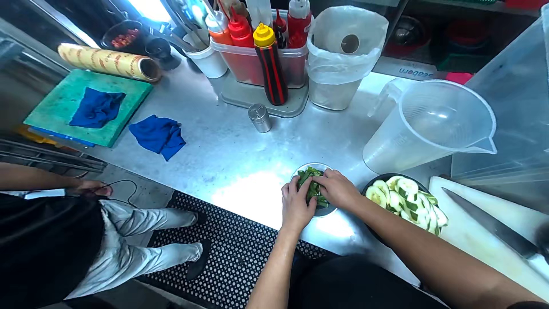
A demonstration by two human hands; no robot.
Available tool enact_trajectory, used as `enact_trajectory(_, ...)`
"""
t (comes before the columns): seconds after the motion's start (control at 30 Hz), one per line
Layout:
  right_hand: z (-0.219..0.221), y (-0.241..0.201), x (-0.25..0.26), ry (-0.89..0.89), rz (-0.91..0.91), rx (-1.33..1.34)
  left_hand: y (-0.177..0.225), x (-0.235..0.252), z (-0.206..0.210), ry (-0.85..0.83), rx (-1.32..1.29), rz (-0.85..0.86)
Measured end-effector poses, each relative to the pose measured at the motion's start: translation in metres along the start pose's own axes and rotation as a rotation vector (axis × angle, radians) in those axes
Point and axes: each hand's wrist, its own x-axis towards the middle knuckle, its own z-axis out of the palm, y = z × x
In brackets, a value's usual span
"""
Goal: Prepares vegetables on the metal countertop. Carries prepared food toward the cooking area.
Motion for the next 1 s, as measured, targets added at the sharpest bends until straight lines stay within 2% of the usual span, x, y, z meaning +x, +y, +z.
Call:
enact_trajectory(0.27,-0.007,-0.001,0.019,-0.203,0.091,-0.023,0.000,0.001,0.000,0.038,-0.071,-0.033)
enact_trajectory(0.4,-0.006,0.001,0.024,-0.178,0.047,-0.012,-0.004,-0.002,0.003,0.052,-0.086,-0.021)
enact_trajectory(0.57,0.001,0.003,0.015,-0.039,-0.012,0.016,-0.007,-0.003,0.007,0.059,-0.110,-0.022)
enact_trajectory(0.7,0.002,-0.001,0.015,-0.096,0.006,-0.069,-0.004,-0.001,0.007,0.034,-0.117,-0.042)
enact_trajectory(0.8,0.003,0.003,0.018,-0.087,-0.003,-0.038,-0.005,0.000,0.010,0.046,-0.137,-0.028)
enact_trajectory(1.0,0.004,0.013,0.012,-0.003,-0.148,0.012,-0.007,-0.002,0.016,0.063,-0.167,-0.032)
